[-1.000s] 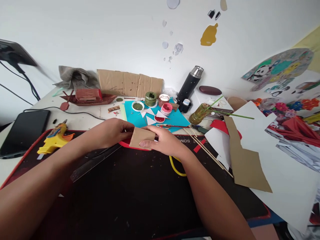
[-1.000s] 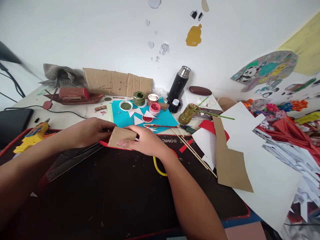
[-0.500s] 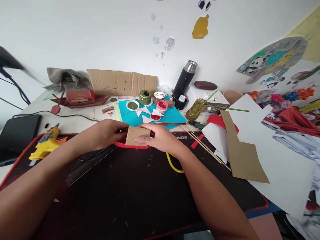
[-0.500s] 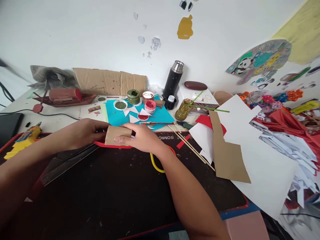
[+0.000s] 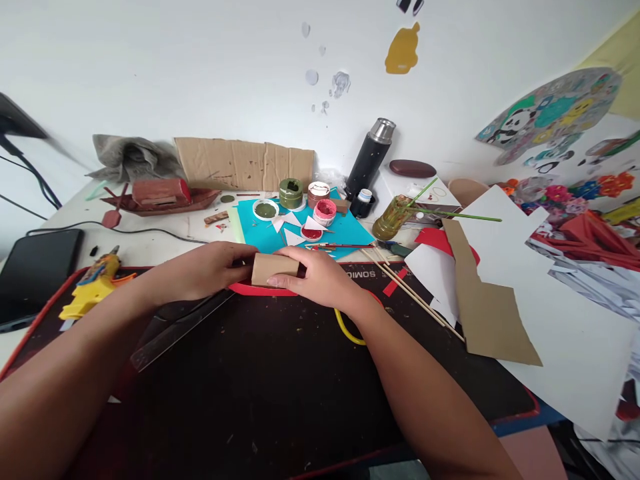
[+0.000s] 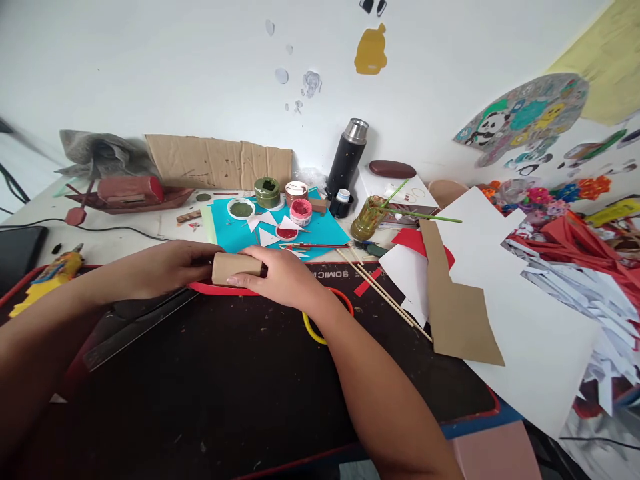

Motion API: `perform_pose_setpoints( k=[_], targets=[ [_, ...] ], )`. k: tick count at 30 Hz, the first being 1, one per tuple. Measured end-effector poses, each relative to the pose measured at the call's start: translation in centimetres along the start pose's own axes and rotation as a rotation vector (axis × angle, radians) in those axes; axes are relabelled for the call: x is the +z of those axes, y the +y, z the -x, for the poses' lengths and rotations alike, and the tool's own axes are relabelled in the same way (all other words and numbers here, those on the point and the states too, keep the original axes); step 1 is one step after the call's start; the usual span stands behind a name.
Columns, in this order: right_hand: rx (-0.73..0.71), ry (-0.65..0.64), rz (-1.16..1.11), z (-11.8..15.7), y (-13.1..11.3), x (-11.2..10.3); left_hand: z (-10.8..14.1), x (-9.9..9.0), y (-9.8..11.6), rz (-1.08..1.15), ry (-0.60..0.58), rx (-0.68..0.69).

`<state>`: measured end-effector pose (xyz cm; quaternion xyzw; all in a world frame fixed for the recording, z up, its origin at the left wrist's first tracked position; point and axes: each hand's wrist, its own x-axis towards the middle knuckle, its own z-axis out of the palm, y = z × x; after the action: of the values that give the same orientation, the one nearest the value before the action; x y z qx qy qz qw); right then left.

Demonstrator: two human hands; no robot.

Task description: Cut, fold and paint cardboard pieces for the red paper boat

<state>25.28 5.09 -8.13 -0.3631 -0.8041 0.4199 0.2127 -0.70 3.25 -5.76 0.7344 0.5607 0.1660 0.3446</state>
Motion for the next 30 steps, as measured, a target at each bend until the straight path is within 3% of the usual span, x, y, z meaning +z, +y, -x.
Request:
perform_pose_setpoints(
  k=[6, 12, 19, 22, 25, 30],
  targets=[
    [-0.029, -0.015, 0.067, 0.2, -0.4, 0.1, -0.1, -0.3, 0.0, -0.010, -0.139, -0.026],
    [-0.025, -0.079, 0.118, 0.9, -1.6, -0.2, 0.0, -0.4, 0.2, 0.046, -0.122, -0.050],
    [-0.029, -0.052, 0.148, 1.1, -1.3, 0.2, 0.1, -1.0, 0.0, 0.151, -0.121, -0.073],
    [0.005, 0.023, 0.028, 1.0, -0.8, 0.3, 0.3, -1.8, 0.1, 0.315, -0.026, -0.082],
    [0.044, 0.144, -0.138, 0.6, -0.1, 0.4, 0.3, -2.0, 0.2, 0.650, 0.100, -0.128],
    [0.045, 0.388, -0.308, -0.1, 0.7, 0.8, -0.4, 0.4, 1.1, 1.156, 0.198, -0.097]
  ],
)
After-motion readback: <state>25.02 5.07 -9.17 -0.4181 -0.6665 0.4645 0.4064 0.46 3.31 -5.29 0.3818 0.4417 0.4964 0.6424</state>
